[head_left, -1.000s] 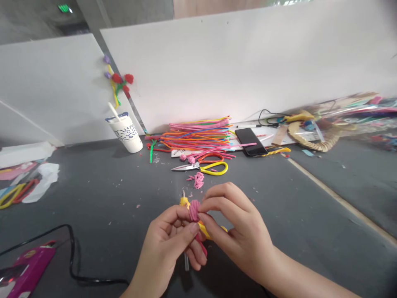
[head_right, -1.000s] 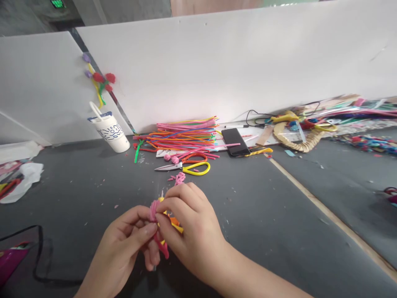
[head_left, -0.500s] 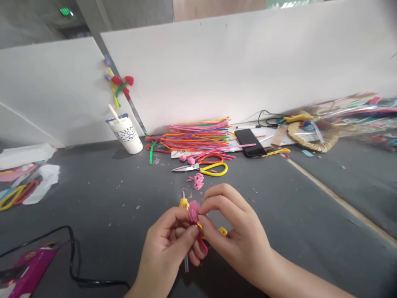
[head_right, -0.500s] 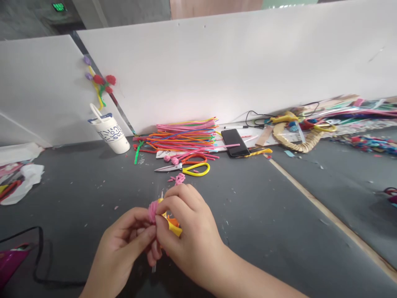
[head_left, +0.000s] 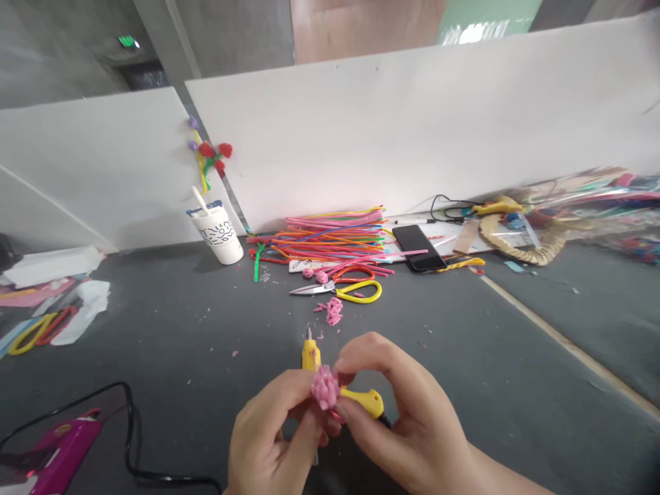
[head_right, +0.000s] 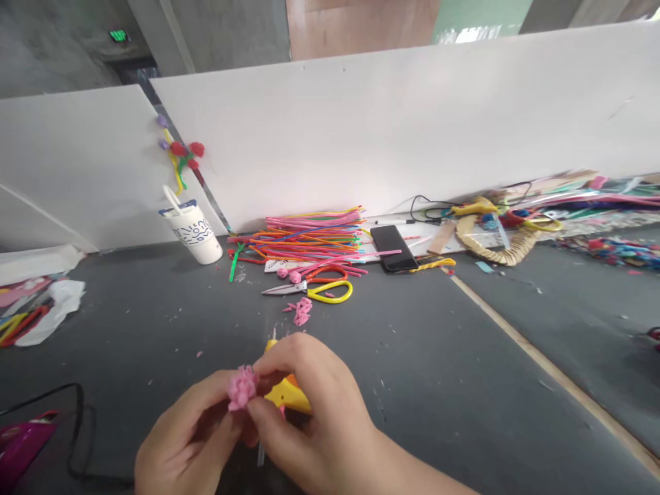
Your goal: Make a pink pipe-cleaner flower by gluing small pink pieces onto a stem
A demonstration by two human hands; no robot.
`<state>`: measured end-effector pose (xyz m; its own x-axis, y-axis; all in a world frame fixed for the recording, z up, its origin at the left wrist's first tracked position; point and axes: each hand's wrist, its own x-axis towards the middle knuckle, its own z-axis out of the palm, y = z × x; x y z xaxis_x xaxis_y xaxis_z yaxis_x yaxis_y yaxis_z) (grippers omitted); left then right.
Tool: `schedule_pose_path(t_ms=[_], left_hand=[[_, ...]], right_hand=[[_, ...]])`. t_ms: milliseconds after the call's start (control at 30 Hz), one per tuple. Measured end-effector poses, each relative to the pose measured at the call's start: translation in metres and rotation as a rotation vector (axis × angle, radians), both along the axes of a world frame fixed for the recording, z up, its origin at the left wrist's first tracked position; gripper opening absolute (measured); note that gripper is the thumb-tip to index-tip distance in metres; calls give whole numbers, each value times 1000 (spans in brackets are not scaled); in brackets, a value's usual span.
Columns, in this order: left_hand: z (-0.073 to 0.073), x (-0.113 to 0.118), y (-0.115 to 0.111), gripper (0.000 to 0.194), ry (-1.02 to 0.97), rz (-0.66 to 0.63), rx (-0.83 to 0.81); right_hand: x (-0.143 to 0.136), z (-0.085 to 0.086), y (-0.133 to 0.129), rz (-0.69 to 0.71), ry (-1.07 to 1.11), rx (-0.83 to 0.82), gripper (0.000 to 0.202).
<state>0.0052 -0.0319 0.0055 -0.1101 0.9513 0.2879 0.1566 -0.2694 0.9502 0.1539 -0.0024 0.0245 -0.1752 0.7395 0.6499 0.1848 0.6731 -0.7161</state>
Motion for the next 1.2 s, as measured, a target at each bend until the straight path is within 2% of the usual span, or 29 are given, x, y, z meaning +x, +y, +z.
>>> schedule_pose_path(t_ms=[67, 167, 333, 667, 867, 1200], left_hand=[[-4, -4, -3, 10, 26, 19, 29], [-9, -8, -6, 13, 71, 54, 158], [-5, -6, 0, 21, 85, 22, 372], [2, -15, 17, 16, 151, 79, 518], [10, -19, 29, 16, 318, -69, 651], [-14, -22, 30, 15, 293, -59, 654]], right_hand=[[0, 4, -2, 58, -5, -26, 31], [0, 10, -2, 143, -10, -121, 33], [0, 20, 1, 249, 7, -173, 24], [-7, 32, 8, 276, 28, -115, 27], [-8, 31, 12, 249, 31, -145, 26], [-13, 16, 12, 247, 38, -190, 31]])
